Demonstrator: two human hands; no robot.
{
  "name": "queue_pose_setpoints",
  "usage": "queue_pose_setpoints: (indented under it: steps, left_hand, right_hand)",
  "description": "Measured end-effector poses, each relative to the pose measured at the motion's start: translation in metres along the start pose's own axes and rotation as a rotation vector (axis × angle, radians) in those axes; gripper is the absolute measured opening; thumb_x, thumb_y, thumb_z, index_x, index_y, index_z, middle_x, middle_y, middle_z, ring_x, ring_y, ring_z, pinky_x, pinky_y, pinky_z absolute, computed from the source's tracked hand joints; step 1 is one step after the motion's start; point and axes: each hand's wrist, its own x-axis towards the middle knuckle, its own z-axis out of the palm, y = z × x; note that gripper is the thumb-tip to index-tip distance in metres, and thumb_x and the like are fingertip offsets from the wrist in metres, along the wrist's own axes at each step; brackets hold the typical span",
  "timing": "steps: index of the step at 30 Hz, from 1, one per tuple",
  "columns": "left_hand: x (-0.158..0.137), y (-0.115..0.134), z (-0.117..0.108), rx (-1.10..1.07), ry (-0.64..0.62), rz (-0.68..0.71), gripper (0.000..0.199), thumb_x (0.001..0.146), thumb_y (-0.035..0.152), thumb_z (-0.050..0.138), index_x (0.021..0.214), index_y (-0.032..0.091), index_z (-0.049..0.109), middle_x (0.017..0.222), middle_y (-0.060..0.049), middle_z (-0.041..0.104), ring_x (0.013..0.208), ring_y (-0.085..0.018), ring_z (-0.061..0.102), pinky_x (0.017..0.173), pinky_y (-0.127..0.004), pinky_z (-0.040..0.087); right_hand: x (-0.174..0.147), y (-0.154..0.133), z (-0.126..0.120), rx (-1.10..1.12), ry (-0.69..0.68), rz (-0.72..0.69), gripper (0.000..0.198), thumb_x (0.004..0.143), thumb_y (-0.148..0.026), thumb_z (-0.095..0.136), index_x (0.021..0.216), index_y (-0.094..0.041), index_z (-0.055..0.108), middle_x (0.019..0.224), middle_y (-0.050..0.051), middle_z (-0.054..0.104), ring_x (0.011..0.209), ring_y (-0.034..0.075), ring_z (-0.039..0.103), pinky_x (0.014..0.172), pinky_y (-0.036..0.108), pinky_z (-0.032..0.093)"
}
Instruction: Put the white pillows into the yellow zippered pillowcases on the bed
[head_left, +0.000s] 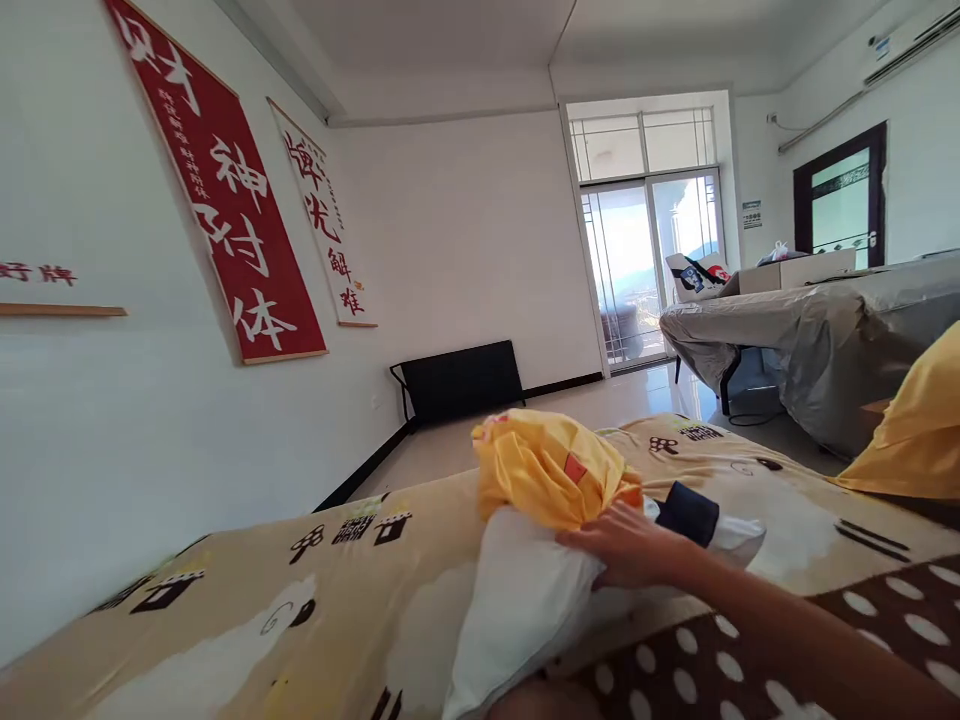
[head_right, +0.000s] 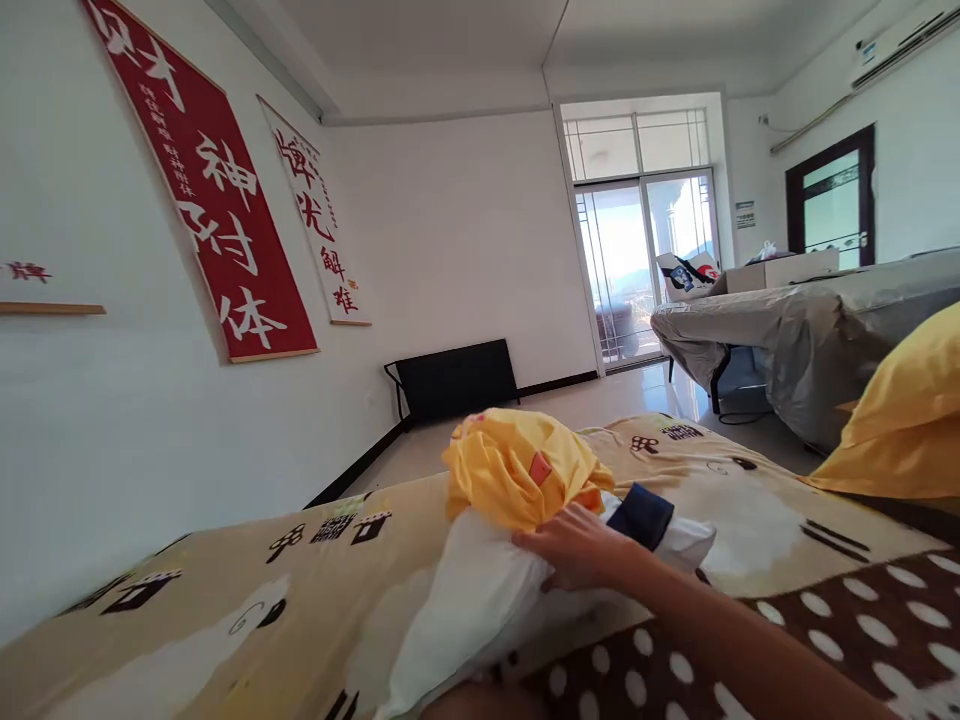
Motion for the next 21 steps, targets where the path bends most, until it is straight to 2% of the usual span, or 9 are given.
queue_pose_setpoints:
  steps: [3,5,8,10,12,14,17,19,21]
  left_hand:
    - [0.005,-0.002,-0.02,-0.119,-0.28,0.276,0.019,0.079,0.042,0.063,0.09,0.027,0.063,0.084,0.004,0.066,0.068,-0.009,0.062,0.06,-0.018,0.052]
    - [0.016,-0.007,-0.032,-0.165,-0.419,0.335,0.019,0.078,0.034,0.062,0.097,0.035,0.061,0.095,0.008,0.068,0.083,-0.01,0.064,0.073,-0.017,0.052]
    - [0.04,-0.029,-0.028,-0.078,-0.485,0.226,0.056,0.074,0.01,0.048,0.126,0.031,0.047,0.131,0.001,0.054,0.121,-0.017,0.049,0.105,-0.032,0.038]
    - [0.05,-0.054,-0.006,0.037,-0.559,0.114,0.075,0.063,0.004,0.046,0.135,0.024,0.04,0.143,-0.007,0.041,0.133,-0.024,0.034,0.11,-0.046,0.027]
    - [0.05,-0.085,0.025,0.082,-0.624,-0.022,0.082,0.058,0.004,0.046,0.138,0.023,0.037,0.146,-0.01,0.036,0.135,-0.029,0.03,0.107,-0.054,0.026]
    - [0.043,-0.114,0.054,0.045,-0.493,-0.126,0.078,0.063,0.008,0.045,0.138,0.025,0.036,0.143,-0.009,0.042,0.131,-0.026,0.038,0.103,-0.051,0.032]
    - [0.034,-0.142,0.082,0.041,-0.191,-0.24,0.056,0.073,0.017,0.043,0.128,0.024,0.049,0.125,-0.01,0.058,0.116,-0.026,0.052,0.093,-0.048,0.041]
    - [0.035,-0.148,0.085,0.068,-0.079,-0.257,0.041,0.075,0.02,0.043,0.112,0.024,0.061,0.116,-0.01,0.062,0.11,-0.028,0.055,0.089,-0.048,0.042]
    - [0.041,-0.145,0.076,0.079,0.014,-0.227,0.031,0.077,0.019,0.041,0.097,0.022,0.064,0.114,-0.011,0.062,0.11,-0.027,0.054,0.091,-0.047,0.04]
  right_hand:
    - [-0.011,-0.006,0.076,0.089,-0.036,0.013,0.062,0.073,-0.04,0.06,0.132,-0.031,0.042,0.104,0.005,0.064,0.093,0.027,0.06,0.079,0.036,0.042]
    - [-0.013,-0.016,0.1,0.099,-0.031,0.041,0.067,0.071,-0.044,0.062,0.133,-0.03,0.041,0.111,0.007,0.061,0.095,0.028,0.059,0.08,0.038,0.043]
    - [-0.018,-0.024,0.095,0.148,-0.03,0.06,0.08,0.067,-0.052,0.065,0.138,-0.03,0.037,0.116,0.01,0.058,0.097,0.03,0.057,0.081,0.039,0.043]
    - [-0.025,-0.017,0.074,0.284,-0.007,0.085,0.075,0.076,-0.054,0.057,0.142,-0.031,0.03,0.115,0.008,0.059,0.101,0.027,0.056,0.085,0.037,0.042]
    - [-0.033,-0.005,0.053,0.425,0.026,0.153,0.059,0.089,-0.048,0.04,0.143,-0.03,0.028,0.109,0.006,0.062,0.1,0.023,0.057,0.087,0.034,0.042]
    - [-0.038,0.006,0.041,0.447,0.056,0.236,0.054,0.091,-0.044,0.038,0.142,-0.028,0.032,0.109,0.006,0.063,0.1,0.022,0.057,0.087,0.033,0.041]
    - [-0.04,0.015,0.044,0.288,0.078,0.299,0.06,0.08,-0.039,0.056,0.136,-0.027,0.04,0.119,0.008,0.058,0.104,0.027,0.056,0.086,0.036,0.042]
    - [-0.036,0.017,0.053,0.185,0.098,0.312,0.053,0.079,-0.031,0.055,0.131,-0.027,0.045,0.116,0.008,0.059,0.101,0.026,0.058,0.08,0.034,0.044]
    - [-0.033,0.02,0.058,0.098,0.143,0.348,0.034,0.084,-0.025,0.048,0.117,-0.025,0.056,0.105,0.007,0.064,0.095,0.024,0.06,0.076,0.032,0.045]
